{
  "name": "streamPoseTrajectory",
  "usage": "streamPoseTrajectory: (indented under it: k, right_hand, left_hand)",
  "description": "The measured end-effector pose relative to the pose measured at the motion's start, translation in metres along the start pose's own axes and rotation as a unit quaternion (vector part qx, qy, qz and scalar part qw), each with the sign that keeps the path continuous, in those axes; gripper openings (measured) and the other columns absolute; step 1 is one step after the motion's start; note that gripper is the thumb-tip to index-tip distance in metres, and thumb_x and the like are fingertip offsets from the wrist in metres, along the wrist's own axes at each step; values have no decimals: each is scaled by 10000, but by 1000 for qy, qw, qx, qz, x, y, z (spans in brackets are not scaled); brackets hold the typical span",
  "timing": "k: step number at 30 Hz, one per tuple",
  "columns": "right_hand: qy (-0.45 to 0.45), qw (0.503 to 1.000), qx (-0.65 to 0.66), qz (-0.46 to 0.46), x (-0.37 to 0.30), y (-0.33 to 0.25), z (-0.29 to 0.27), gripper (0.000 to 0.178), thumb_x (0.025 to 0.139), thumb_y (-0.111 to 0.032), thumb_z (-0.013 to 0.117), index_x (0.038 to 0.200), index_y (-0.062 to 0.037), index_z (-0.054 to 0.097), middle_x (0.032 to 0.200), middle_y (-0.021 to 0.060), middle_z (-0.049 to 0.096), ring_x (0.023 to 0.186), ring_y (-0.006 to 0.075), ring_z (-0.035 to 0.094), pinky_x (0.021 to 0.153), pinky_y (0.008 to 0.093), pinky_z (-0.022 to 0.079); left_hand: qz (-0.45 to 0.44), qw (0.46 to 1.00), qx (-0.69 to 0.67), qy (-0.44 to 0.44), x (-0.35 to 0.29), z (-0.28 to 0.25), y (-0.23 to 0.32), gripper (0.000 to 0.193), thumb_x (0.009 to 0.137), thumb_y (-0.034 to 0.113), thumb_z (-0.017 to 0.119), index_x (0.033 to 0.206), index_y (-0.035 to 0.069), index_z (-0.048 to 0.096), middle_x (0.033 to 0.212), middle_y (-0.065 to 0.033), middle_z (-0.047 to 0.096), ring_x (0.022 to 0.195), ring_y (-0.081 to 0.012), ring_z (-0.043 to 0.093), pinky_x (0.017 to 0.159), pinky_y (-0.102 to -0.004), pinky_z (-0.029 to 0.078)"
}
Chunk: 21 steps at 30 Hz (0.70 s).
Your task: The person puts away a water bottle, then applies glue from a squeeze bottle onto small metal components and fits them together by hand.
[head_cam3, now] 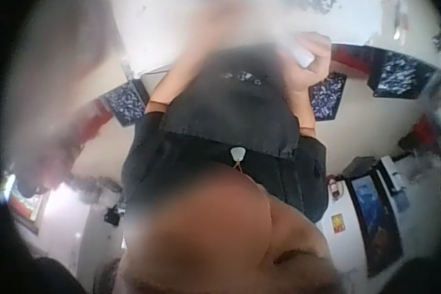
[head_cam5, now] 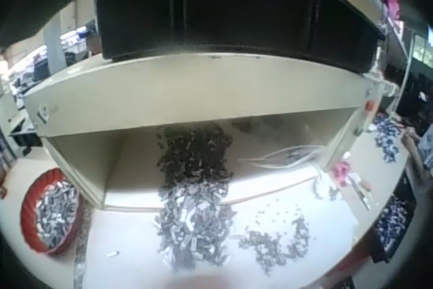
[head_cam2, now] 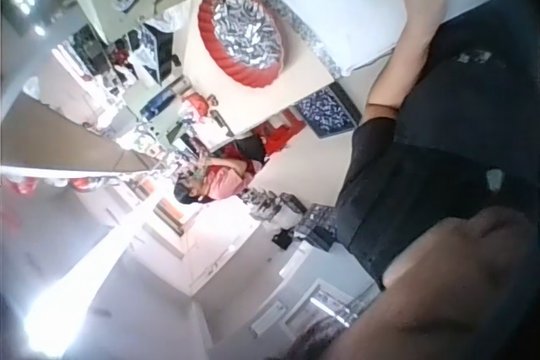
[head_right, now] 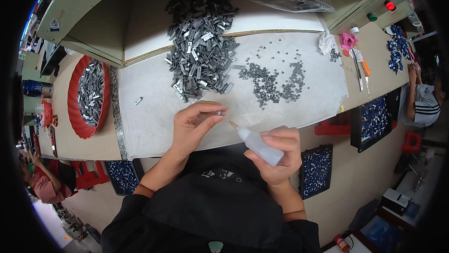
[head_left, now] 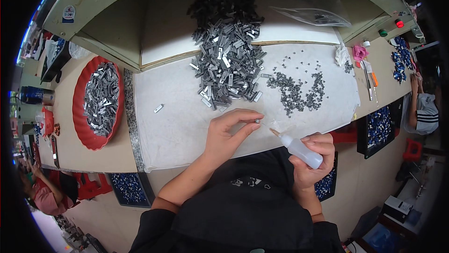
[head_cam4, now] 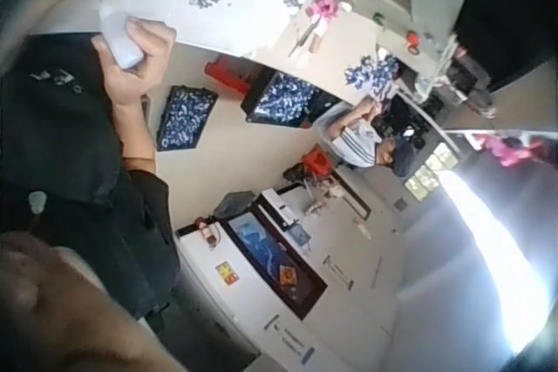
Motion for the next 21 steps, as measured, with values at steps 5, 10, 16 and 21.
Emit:
streamPoseTrajectory:
  k: [5,10,16,21]
  right_hand:
    - [-37,999,-33,-19,0,-2,7,385,611,-83,768,894,-44,511,870,92,489,716,183,555,596,262,454]
    - [-50,997,-52,-28,1,-2,10,410,586,-63,777,901,-45,516,865,97,497,706,187,559,584,265,456]
    - [-55,996,-55,-31,1,-3,13,413,578,-53,779,902,-41,523,859,97,503,692,186,561,579,262,458]
    - [-54,997,-53,-28,1,-3,13,406,574,-60,782,894,-41,532,855,96,507,691,185,563,577,261,460]
  left_hand:
    - [6,1000,5,3,1,-1,2,174,739,-56,590,910,-29,605,929,-126,607,859,-167,572,746,-267,460]
    - [11,1000,17,-2,3,0,5,172,735,-55,594,905,-27,607,928,-124,608,856,-168,575,743,-267,462]
    - [10,1000,14,-2,2,-1,3,170,733,-60,592,899,-29,604,927,-125,607,858,-171,576,752,-270,463]
    - [3,1000,17,-3,2,0,3,167,733,-65,588,895,-29,603,926,-125,607,864,-173,576,759,-274,464]
Point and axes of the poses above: each hand's wrist, its own x-axis towards the middle knuckle, its own z-axis out of the palm, y = z × x, the point moved 9 cm from there along x, towards the middle knuckle
